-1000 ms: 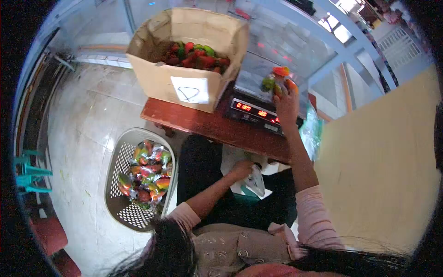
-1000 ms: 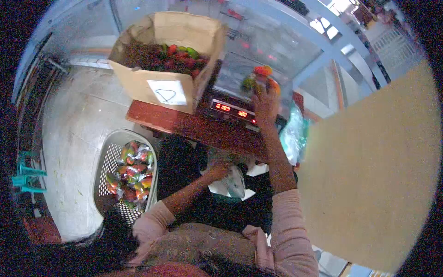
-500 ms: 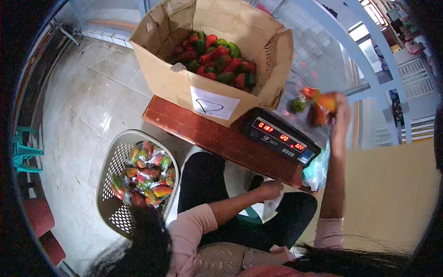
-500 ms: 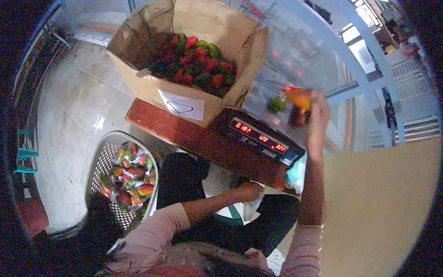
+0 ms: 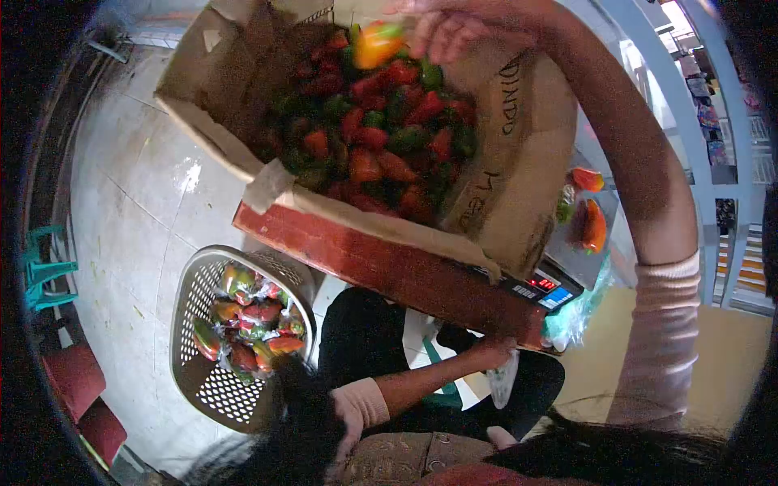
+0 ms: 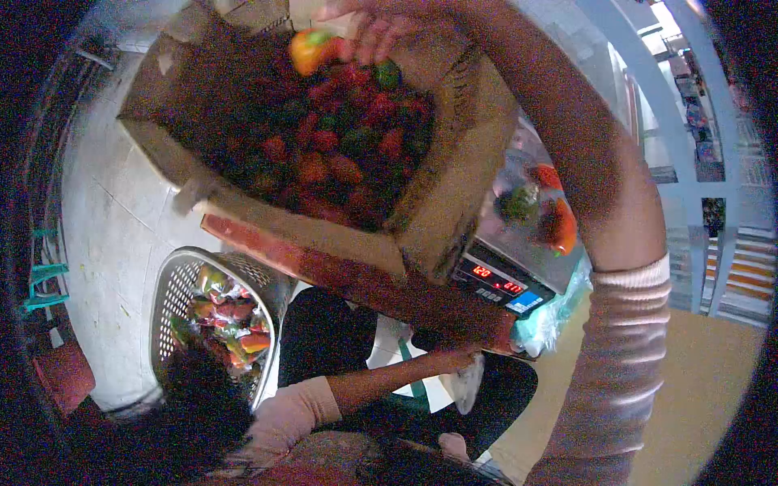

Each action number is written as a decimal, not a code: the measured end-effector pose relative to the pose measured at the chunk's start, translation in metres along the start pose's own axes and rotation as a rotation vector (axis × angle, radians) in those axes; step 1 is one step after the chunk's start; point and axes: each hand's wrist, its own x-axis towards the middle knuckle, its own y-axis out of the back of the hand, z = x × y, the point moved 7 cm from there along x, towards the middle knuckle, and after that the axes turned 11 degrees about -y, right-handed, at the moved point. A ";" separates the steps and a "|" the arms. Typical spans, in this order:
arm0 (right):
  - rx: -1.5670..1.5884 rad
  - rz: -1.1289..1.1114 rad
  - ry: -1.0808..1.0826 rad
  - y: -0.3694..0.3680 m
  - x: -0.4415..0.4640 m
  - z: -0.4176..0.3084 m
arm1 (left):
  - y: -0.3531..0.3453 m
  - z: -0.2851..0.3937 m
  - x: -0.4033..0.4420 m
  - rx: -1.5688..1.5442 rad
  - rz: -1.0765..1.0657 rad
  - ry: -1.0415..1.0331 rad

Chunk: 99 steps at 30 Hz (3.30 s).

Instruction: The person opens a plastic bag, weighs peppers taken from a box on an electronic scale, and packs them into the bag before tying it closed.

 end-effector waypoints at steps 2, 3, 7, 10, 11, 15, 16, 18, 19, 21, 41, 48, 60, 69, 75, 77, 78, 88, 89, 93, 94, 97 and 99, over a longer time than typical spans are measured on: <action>-0.379 0.111 -0.041 0.019 0.044 0.036 | -0.013 -0.021 -0.002 -0.006 -0.185 0.217; -0.543 0.134 -0.127 0.015 0.061 0.057 | -0.010 -0.022 -0.004 -0.007 -0.279 0.326; -0.934 0.028 -0.342 -0.028 0.095 0.122 | -0.002 -0.020 -0.010 -0.043 -0.115 0.252; -0.897 -0.025 0.072 -0.029 0.094 0.140 | -0.013 -0.037 -0.001 -0.065 -0.160 0.293; -0.950 0.043 0.102 -0.014 0.110 0.159 | -0.015 -0.039 0.000 -0.095 -0.120 0.276; -0.642 -0.013 -0.184 0.007 0.102 0.131 | -0.003 -0.029 0.001 -0.148 0.147 0.145; -0.531 -0.040 -0.237 0.008 0.097 0.125 | 0.004 -0.022 0.000 -0.145 0.242 0.094; -0.367 -0.086 -0.219 0.007 0.087 0.122 | 0.008 -0.014 -0.002 -0.193 0.287 0.114; -0.294 -0.118 -0.229 0.003 0.082 0.122 | 0.011 -0.011 -0.002 -0.218 0.307 0.122; -0.262 -0.209 -0.289 -0.018 0.079 0.133 | -0.004 -0.023 0.006 -0.243 0.026 0.283; -0.461 -0.042 -0.099 -0.063 0.073 0.133 | 0.033 0.019 0.004 -0.080 0.138 0.222; -0.801 0.284 0.305 -0.059 0.092 0.092 | -0.014 -0.055 0.009 -0.103 -0.050 0.195; 0.191 1.633 0.041 -0.075 -0.275 0.194 | 0.003 -0.005 0.008 -0.188 -0.074 0.131; -0.149 1.746 -0.420 -0.154 -0.265 0.262 | 0.010 -0.006 -0.019 0.085 -0.044 -0.002; -0.041 1.733 -0.451 -0.152 -0.268 0.259 | 0.045 0.042 -0.042 0.284 -0.058 0.148; -0.137 1.760 -0.283 -0.186 -0.286 0.246 | 0.050 -0.008 -0.062 0.081 -0.034 0.272; -0.181 1.665 -0.176 -0.212 -0.287 0.256 | 0.057 -0.023 -0.069 0.069 -0.008 0.278; -0.030 1.229 -0.110 -0.425 -0.314 0.290 | 0.072 0.055 -0.106 0.188 0.236 0.233; -0.060 1.239 -0.137 -0.425 -0.299 0.307 | 0.058 0.089 -0.110 0.165 0.255 0.250; -0.026 1.074 -0.261 -0.419 -0.275 0.315 | 0.055 0.096 -0.136 0.155 0.274 0.237; -0.038 1.053 -0.254 -0.424 -0.275 0.309 | 0.054 0.101 -0.138 0.087 0.249 0.180; 0.014 1.012 -0.081 -0.434 -0.271 0.299 | 0.054 0.118 -0.144 -0.001 0.284 0.179; 0.086 0.961 0.016 -0.430 -0.268 0.301 | 0.063 0.112 -0.147 -0.141 0.359 0.298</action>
